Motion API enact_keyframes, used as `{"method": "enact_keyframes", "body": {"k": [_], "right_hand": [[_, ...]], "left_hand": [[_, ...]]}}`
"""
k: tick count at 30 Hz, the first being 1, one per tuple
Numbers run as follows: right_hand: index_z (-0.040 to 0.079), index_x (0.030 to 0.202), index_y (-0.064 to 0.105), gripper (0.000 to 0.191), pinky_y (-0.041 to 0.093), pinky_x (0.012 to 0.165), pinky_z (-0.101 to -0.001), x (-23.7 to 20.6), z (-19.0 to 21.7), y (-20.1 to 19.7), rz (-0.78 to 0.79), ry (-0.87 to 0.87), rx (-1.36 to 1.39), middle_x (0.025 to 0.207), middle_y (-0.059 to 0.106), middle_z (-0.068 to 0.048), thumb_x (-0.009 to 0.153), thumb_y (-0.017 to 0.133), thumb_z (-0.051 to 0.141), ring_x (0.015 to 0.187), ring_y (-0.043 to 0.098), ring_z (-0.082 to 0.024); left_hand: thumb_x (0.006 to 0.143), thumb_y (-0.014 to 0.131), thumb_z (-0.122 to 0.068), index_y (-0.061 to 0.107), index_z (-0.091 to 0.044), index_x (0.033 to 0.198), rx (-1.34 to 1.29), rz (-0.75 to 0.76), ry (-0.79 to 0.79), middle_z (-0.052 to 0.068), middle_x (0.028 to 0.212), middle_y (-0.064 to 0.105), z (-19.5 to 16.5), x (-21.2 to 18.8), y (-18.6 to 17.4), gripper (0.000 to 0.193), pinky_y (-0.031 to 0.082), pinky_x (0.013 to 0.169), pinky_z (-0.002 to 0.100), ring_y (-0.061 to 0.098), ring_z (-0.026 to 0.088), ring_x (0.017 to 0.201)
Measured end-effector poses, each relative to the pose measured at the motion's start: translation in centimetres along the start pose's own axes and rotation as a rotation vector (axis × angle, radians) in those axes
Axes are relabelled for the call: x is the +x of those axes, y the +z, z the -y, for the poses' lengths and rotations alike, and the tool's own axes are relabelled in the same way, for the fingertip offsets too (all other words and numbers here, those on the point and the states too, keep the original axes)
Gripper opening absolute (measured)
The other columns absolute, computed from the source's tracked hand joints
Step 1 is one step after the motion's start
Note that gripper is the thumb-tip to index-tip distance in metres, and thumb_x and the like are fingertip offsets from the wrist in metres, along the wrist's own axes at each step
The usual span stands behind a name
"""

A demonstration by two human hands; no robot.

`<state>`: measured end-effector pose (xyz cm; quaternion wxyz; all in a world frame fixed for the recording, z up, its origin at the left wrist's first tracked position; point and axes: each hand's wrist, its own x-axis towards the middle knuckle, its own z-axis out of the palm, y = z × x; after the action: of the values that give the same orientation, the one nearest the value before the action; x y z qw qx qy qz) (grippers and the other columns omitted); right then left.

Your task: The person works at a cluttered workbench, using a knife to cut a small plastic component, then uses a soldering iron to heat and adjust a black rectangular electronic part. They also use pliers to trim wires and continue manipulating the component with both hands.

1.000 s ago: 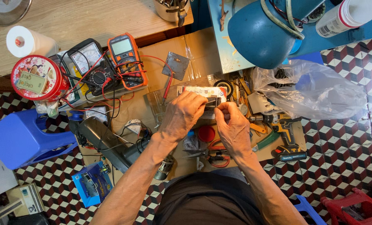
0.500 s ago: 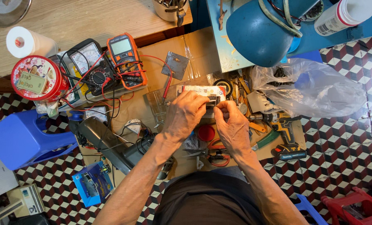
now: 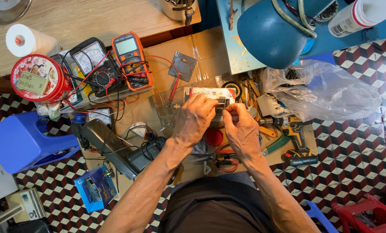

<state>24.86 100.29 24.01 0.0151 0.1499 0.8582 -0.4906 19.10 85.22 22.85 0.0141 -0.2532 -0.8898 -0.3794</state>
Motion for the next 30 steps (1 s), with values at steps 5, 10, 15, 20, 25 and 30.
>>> {"method": "enact_keyframes", "body": {"k": [5,10,15,20,25,30], "right_hand": [[0.001,0.103,0.062,0.014,0.056,0.064,-0.0286,0.0,0.1,0.1,-0.011,0.016,-0.015,0.085,0.071,-0.008,0.099,0.066,0.014,0.071,0.070,-0.014],[0.002,0.104,0.062,0.015,0.056,0.064,-0.0287,-0.1,0.2,0.1,-0.010,0.026,-0.008,0.084,0.071,-0.008,0.099,0.066,0.015,0.071,0.069,-0.013],[0.002,0.104,0.062,0.015,0.056,0.063,-0.0286,-0.1,0.1,0.1,-0.011,0.033,-0.010,0.085,0.071,-0.007,0.099,0.066,0.015,0.071,0.069,-0.013],[0.002,0.104,0.062,0.014,0.056,0.063,-0.0282,-0.2,0.0,0.1,-0.006,0.032,-0.009,0.085,0.071,-0.007,0.099,0.065,0.015,0.071,0.069,-0.013],[0.002,0.103,0.062,0.014,0.056,0.062,-0.0288,-0.2,0.0,0.2,-0.013,0.049,-0.016,0.084,0.071,-0.008,0.098,0.066,0.015,0.071,0.069,-0.014],[0.002,0.104,0.061,0.014,0.057,0.064,-0.0289,-0.1,0.0,0.2,-0.005,0.029,-0.015,0.086,0.072,-0.007,0.099,0.066,0.015,0.072,0.070,-0.014]], "left_hand": [[0.088,0.071,-0.005,0.065,-0.006,0.105,0.041,-0.006,0.029,0.009,0.091,0.063,-0.2,-0.1,-0.2,0.018,0.055,0.080,0.040,0.063,0.028,0.092],[0.086,0.072,-0.005,0.065,-0.007,0.098,0.062,0.009,0.054,0.008,0.089,0.061,-0.1,-0.1,-0.4,0.014,0.055,0.078,0.039,0.062,0.027,0.091],[0.086,0.070,-0.006,0.066,-0.007,0.096,0.125,0.038,0.063,0.008,0.089,0.061,-0.2,-0.2,-0.4,0.011,0.056,0.079,0.039,0.062,0.027,0.091],[0.085,0.067,-0.006,0.069,-0.004,0.110,0.136,0.014,0.151,0.007,0.093,0.062,0.0,-0.6,-0.9,0.026,0.056,0.084,0.037,0.062,0.026,0.097],[0.083,0.065,-0.006,0.067,-0.002,0.114,0.193,0.067,0.228,0.009,0.096,0.062,0.3,-0.5,-1.1,0.032,0.054,0.089,0.037,0.061,0.027,0.100],[0.086,0.063,-0.008,0.065,0.002,0.125,0.318,0.102,0.323,0.010,0.098,0.061,0.4,-0.4,-1.1,0.040,0.053,0.094,0.036,0.060,0.026,0.102]]}}
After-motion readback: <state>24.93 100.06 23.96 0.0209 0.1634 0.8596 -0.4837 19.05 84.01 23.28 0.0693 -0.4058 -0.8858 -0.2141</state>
